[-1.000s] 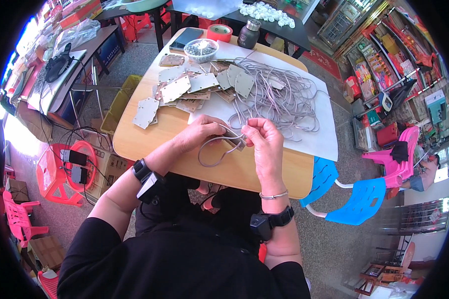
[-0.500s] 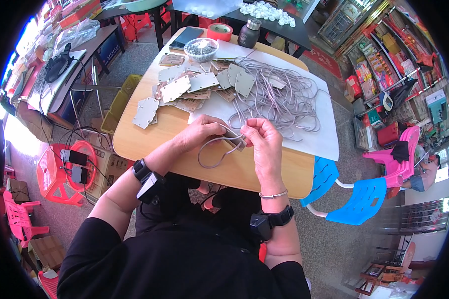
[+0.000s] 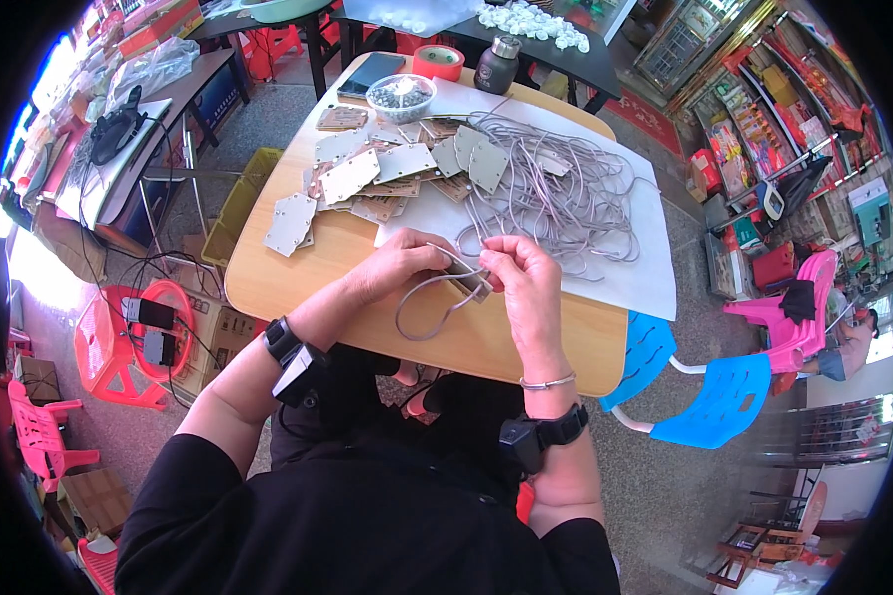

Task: Manually threading and organizing long gray wires through small cardboard and electronic module plates on a table.

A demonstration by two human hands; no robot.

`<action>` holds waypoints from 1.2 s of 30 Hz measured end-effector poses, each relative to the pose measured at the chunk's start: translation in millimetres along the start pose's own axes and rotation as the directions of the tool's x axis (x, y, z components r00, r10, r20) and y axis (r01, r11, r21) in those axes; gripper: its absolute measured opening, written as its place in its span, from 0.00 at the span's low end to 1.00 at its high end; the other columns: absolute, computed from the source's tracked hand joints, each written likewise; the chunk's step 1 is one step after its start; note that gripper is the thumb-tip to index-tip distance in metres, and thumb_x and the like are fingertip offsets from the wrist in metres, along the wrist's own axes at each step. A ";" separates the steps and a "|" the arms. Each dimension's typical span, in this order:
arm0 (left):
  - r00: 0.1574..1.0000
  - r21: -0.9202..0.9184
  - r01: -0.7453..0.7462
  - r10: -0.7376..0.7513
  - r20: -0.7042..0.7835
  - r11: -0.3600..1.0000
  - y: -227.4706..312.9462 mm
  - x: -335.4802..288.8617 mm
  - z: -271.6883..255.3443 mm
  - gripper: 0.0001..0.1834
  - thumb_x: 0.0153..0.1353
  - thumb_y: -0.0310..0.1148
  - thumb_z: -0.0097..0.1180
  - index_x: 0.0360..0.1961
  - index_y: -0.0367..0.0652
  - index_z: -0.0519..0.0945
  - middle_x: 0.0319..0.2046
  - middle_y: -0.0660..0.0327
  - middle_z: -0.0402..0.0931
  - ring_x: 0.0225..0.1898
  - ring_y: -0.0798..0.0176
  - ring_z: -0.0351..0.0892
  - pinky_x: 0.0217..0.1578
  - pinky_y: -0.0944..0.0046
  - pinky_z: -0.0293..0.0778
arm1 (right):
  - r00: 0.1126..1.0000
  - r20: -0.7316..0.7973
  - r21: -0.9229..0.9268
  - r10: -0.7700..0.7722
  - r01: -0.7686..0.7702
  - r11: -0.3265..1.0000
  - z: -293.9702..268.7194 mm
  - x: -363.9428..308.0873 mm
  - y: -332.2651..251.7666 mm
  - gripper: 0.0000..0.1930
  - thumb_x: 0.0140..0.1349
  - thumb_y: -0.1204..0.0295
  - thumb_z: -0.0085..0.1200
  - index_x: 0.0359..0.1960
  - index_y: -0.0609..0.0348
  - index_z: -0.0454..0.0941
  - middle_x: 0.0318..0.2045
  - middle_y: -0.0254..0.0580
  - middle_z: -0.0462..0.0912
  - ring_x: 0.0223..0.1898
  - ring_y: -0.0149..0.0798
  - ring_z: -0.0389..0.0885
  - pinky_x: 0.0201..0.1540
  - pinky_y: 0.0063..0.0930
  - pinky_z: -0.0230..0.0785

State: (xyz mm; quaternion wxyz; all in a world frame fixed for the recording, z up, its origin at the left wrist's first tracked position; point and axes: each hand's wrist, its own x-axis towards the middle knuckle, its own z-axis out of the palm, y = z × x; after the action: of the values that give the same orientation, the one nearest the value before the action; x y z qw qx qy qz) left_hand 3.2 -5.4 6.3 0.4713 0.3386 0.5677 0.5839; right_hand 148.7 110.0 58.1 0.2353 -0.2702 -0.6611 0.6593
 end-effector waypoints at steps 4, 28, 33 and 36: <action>1.000 -0.030 -0.004 0.004 0.011 1.000 -1.6 0.4 -0.9 0.13 0.53 0.37 0.51 0.33 0.37 0.78 0.20 0.65 0.72 0.23 0.73 0.69 0.25 0.73 0.64 | 0.976 0.188 -0.249 0.115 -0.066 0.966 -6.5 6.2 -0.5 0.05 0.56 0.77 0.54 0.31 0.64 0.81 0.21 0.28 0.77 0.22 0.19 0.69 0.25 0.14 0.61; 0.996 0.050 -0.019 0.015 0.084 0.999 -0.5 0.1 -0.6 0.14 0.51 0.39 0.54 0.31 0.38 0.79 0.20 0.65 0.72 0.22 0.73 0.69 0.24 0.72 0.65 | 0.856 0.511 -0.463 -0.071 0.344 0.817 -10.6 10.4 -11.4 0.04 0.57 0.79 0.52 0.34 0.66 0.77 0.26 0.31 0.76 0.30 0.22 0.72 0.34 0.20 0.66; 0.995 0.039 -0.044 0.040 0.088 0.998 -6.6 3.1 -0.2 0.13 0.50 0.37 0.55 0.31 0.38 0.79 0.20 0.64 0.73 0.22 0.72 0.70 0.25 0.72 0.66 | 0.895 0.446 -0.356 0.030 0.146 0.923 -13.4 7.1 4.7 0.05 0.59 0.77 0.51 0.35 0.64 0.77 0.26 0.38 0.80 0.29 0.26 0.75 0.35 0.21 0.68; 0.996 0.060 -0.045 0.039 0.085 0.997 -2.9 1.3 0.7 0.13 0.50 0.37 0.56 0.31 0.37 0.80 0.20 0.64 0.73 0.22 0.72 0.69 0.25 0.72 0.66 | 0.925 0.379 -0.413 -0.002 0.171 0.895 -9.9 0.7 1.7 0.05 0.59 0.77 0.51 0.35 0.64 0.76 0.26 0.40 0.81 0.29 0.26 0.76 0.34 0.22 0.69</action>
State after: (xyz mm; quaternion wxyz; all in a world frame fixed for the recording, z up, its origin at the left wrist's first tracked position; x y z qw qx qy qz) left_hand 3.9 -4.1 3.3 0.4716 0.3890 0.5580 0.5611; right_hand 154.9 117.8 56.6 0.0695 -0.1573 -0.8360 0.5212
